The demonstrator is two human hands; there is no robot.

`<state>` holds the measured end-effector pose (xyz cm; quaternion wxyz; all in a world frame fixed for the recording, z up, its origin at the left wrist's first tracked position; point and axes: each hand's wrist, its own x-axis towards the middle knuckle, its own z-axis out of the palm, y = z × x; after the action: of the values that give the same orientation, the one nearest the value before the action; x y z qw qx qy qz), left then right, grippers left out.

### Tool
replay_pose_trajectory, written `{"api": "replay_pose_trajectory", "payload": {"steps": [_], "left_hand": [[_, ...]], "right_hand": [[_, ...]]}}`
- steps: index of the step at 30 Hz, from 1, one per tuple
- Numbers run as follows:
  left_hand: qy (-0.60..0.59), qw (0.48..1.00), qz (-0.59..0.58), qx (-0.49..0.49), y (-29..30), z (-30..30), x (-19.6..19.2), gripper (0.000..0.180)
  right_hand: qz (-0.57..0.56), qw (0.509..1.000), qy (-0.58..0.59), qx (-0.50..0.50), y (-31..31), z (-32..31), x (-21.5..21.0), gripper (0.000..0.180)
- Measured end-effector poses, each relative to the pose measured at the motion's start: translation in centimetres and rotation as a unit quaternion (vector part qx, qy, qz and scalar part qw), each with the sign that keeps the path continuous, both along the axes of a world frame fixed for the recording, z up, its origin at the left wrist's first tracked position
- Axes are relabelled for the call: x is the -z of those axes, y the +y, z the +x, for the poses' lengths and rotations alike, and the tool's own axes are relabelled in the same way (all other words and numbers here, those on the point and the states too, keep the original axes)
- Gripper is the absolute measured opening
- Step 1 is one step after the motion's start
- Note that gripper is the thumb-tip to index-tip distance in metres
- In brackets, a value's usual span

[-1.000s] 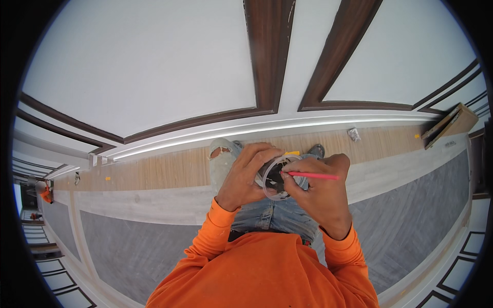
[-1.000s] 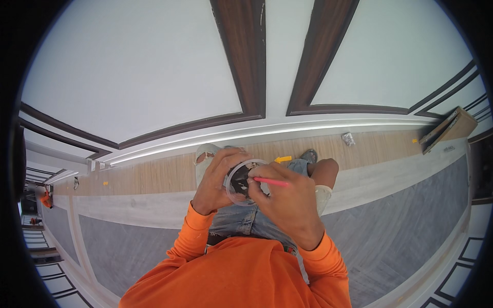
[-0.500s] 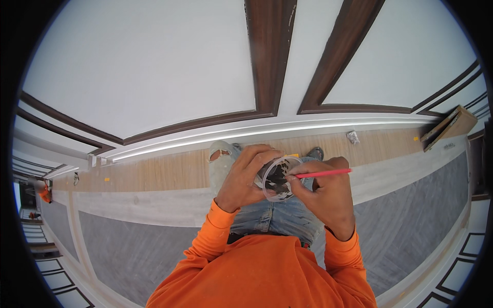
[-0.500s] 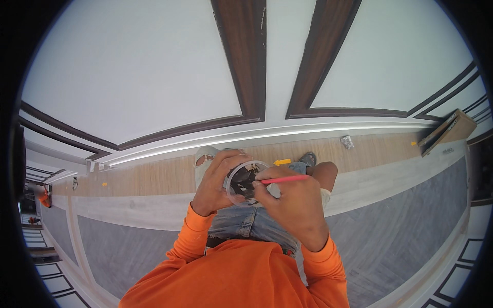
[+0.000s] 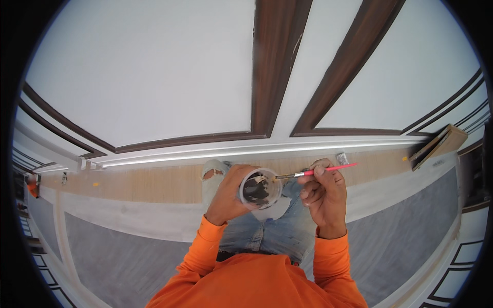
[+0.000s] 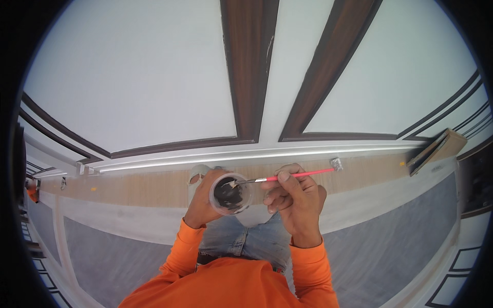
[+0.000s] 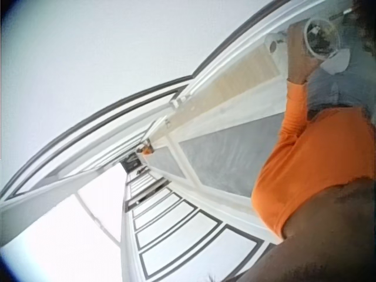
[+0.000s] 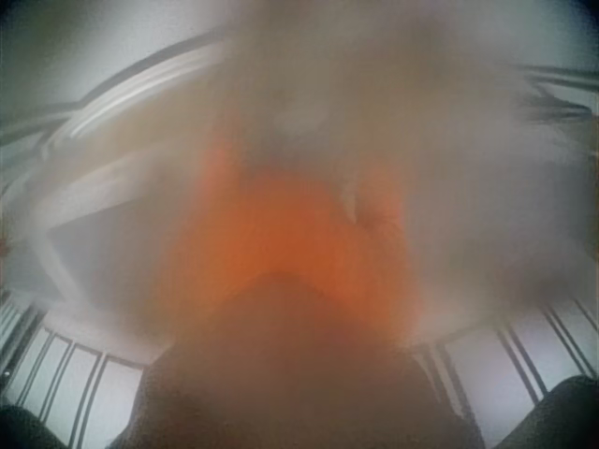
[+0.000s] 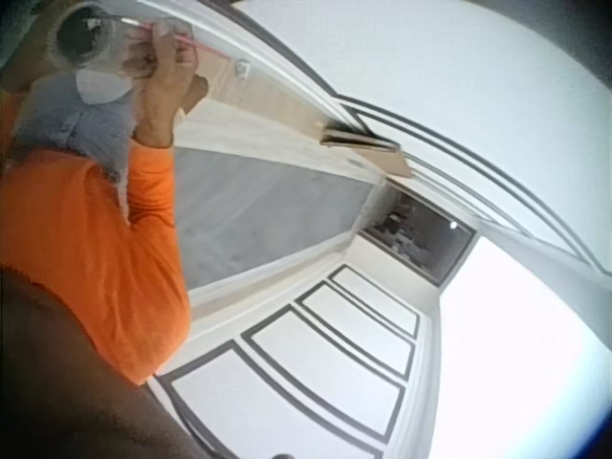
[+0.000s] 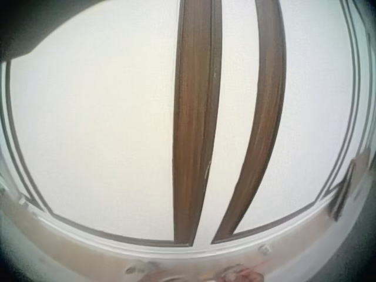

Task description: The person paints dark brown decorative strips on a white ceiling using a small paintbrush and a plastic container of paint. They repeatedly dip the brush into the container and apply paint along the edges of the ceiling beams.

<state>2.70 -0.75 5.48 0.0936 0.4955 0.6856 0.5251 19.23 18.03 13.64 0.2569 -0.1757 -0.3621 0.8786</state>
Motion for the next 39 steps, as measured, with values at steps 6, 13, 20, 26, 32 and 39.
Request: {"api": "replay_pose_trajectory", "payload": {"steps": [6,13,20,26,32,39], "left_hand": [[-0.115,0.991,-0.032,-0.057,-1.1,-2.5,7.3,0.077],[-0.164,0.980,-0.030,-0.112,-3.0,-4.3,13.2,0.074],[-0.143,0.983,-0.043,-0.103,-1.6,-5.3,15.2,0.075],[-0.152,0.982,-0.051,-0.096,-1.6,-5.6,15.3,0.074],[-0.141,0.985,-0.049,-0.091,-1.9,-5.7,15.7,0.074],[-0.114,0.988,-0.057,-0.090,-1.9,-5.9,15.9,0.076]], "right_hand": [[0.049,0.997,0.051,0.009,1.3,-3.0,-2.9,0.012],[0.297,0.915,0.168,0.214,5.7,-9.5,-10.5,0.012],[0.495,0.754,0.202,0.381,11.2,-17.1,-17.4,0.009],[0.548,0.647,0.272,0.455,14.2,-21.5,-21.3,0.011],[0.598,0.600,0.253,0.468,15.2,-23.0,-22.6,0.013],[0.615,0.590,0.238,0.465,16.1,-23.6,-22.8,0.013]]}}
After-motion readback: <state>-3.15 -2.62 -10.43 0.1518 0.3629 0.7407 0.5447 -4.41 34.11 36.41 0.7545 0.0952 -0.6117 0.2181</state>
